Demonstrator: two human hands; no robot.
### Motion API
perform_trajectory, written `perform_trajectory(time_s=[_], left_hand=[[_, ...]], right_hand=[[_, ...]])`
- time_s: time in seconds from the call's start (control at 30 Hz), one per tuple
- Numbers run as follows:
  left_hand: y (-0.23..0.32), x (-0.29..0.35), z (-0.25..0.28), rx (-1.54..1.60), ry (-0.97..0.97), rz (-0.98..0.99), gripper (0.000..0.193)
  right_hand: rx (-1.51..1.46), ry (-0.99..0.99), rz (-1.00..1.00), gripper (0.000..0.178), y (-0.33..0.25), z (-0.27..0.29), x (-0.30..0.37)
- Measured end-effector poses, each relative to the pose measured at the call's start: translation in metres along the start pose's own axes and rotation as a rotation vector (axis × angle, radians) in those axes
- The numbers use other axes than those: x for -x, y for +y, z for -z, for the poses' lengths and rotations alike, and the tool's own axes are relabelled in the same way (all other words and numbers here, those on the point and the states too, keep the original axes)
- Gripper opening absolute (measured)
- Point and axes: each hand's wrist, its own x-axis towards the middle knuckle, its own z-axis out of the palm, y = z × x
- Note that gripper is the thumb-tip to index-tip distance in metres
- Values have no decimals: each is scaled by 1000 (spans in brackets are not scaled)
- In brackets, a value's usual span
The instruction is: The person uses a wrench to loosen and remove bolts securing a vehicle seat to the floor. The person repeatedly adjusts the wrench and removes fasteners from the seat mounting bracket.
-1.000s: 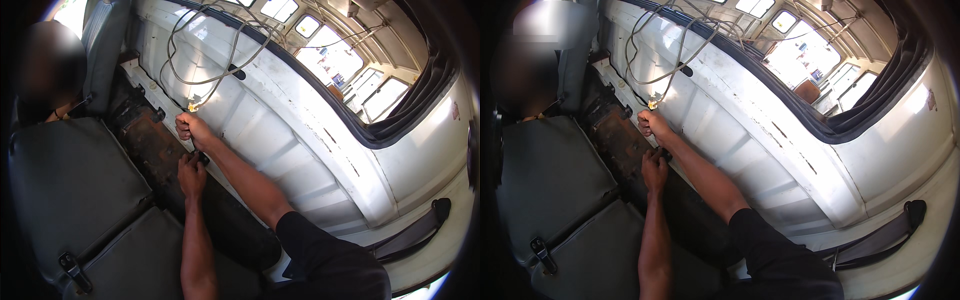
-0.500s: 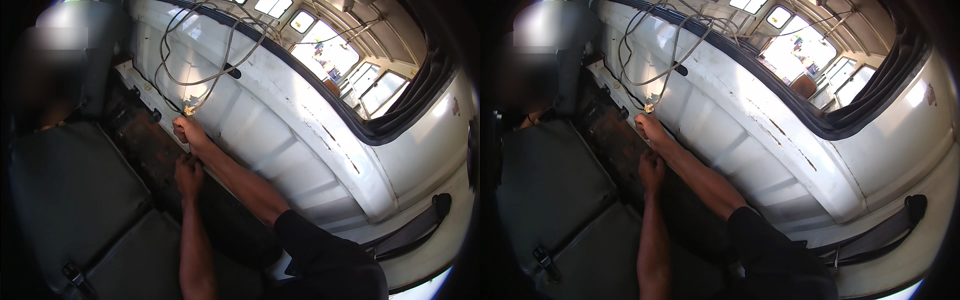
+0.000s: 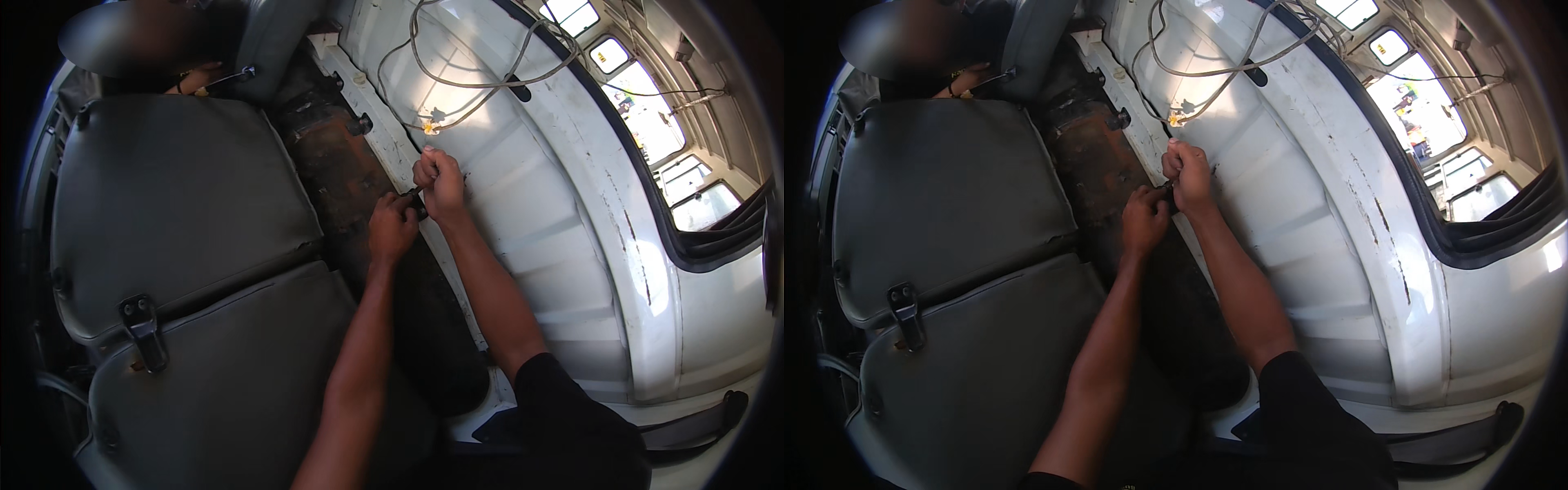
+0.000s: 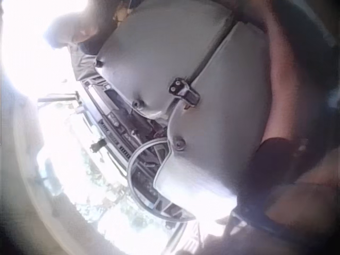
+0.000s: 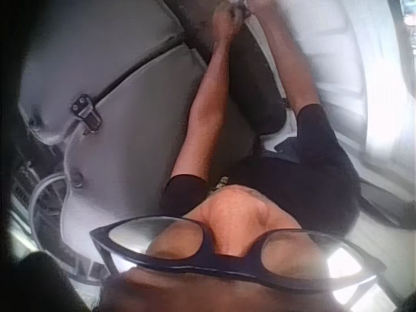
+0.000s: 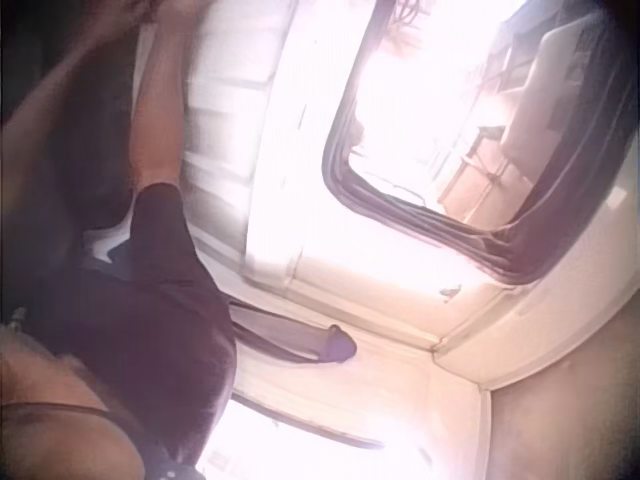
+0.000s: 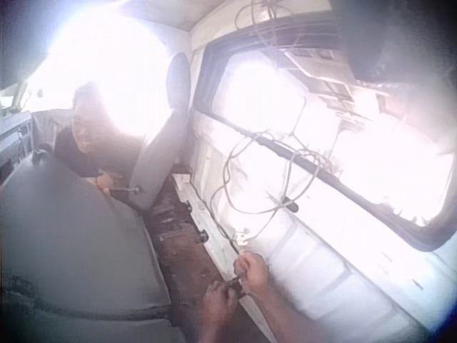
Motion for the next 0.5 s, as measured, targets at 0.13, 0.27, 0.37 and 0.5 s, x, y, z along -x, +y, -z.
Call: perform_trajectory(time_s=[0.13, 0.27, 0.37, 0.5], left_hand=[[27, -5, -4, 117, 219, 109, 25], [16, -6, -4, 36, 105, 200, 30], [9, -3, -7, -11, 104, 215, 30], [24, -5, -11, 271, 425, 414, 36]], right_hand=[[-175, 6, -142, 49, -23, 7, -21], [-84, -34, -271, 46, -3, -10, -24], [87, -115, -98, 48, 10, -14, -31], [495, -262, 78, 43, 5, 15, -74]])
